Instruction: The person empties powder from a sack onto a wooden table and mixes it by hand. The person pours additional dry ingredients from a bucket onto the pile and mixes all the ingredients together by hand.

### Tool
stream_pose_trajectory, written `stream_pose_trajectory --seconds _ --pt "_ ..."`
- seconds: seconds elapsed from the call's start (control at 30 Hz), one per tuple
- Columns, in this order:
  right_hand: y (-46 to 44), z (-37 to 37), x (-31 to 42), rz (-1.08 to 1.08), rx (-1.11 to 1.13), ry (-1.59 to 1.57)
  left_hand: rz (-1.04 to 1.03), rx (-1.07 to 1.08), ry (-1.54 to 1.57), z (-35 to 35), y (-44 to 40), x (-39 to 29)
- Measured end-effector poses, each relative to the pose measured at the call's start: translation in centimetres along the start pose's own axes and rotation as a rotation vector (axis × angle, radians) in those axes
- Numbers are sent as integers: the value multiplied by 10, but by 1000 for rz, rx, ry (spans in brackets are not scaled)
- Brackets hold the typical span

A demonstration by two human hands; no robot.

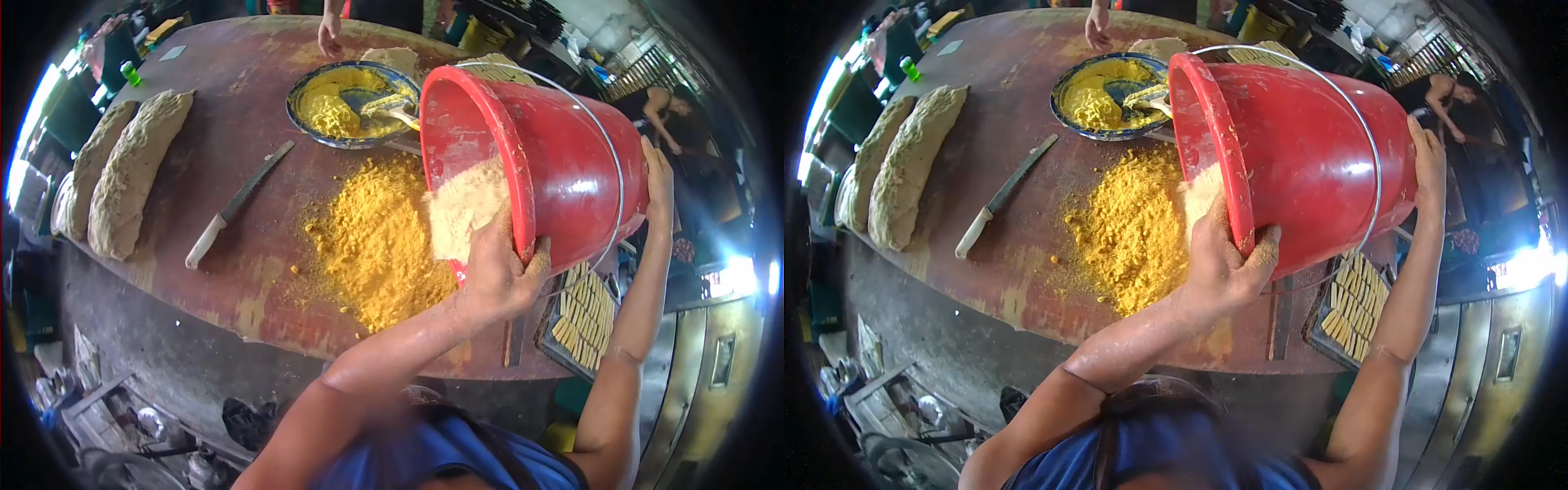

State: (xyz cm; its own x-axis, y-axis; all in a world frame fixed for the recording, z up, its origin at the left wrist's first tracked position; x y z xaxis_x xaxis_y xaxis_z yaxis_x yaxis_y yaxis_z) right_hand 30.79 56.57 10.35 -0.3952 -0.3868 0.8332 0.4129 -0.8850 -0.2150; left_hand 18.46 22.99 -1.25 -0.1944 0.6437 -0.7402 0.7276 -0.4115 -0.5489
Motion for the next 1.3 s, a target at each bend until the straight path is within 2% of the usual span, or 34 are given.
stream_pose_trajectory --seconds 0.1,0.23,0.33,0.4,0.47,0.6,0.9,1.03,1.1,1.3 --pt "23 -11 28 58 -115 -37 -135 -42 37 24 -6 -17" --pt "31 -16 47 38 -64 71 -42 20 -8 52 -3 -16" --pt "40 -20 78 105 -157 252 -39 -29 77 66 -8 -14" --pt "43 -23 98 116 -174 265 -27 -131 251 73 -2 -16" --pt "52 -24 100 135 -166 284 21 -78 224 76 1 -14" --pt "59 -21 101 54 -207 272 119 -14 245 73 -1 -4" --pt "60 -1 95 49 -206 276 16 60 103 55 -3 -2" --pt "60 16 98 55 -258 278 77 46 180 42 -2 -5" --pt "59 30 108 79 -272 251 -91 -32 195 35 -5 -15" --pt "47 56 120 192 -264 287 -166 -10 150 8 -2 -19"
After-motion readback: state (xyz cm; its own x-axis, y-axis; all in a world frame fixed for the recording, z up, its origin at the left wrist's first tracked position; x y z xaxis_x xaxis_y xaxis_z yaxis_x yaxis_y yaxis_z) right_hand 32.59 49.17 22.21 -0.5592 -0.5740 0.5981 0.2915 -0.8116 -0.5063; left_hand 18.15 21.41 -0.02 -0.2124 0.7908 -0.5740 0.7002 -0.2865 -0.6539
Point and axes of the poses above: each hand's wrist, its own y-axis away from the middle knuckle, its own z-axis out of the back of the hand, x = y × z, the point moved 8 cm from there along -y, towards the middle knuckle, and after that the axes turned 9 degrees about -z, right-handed, at the moved point
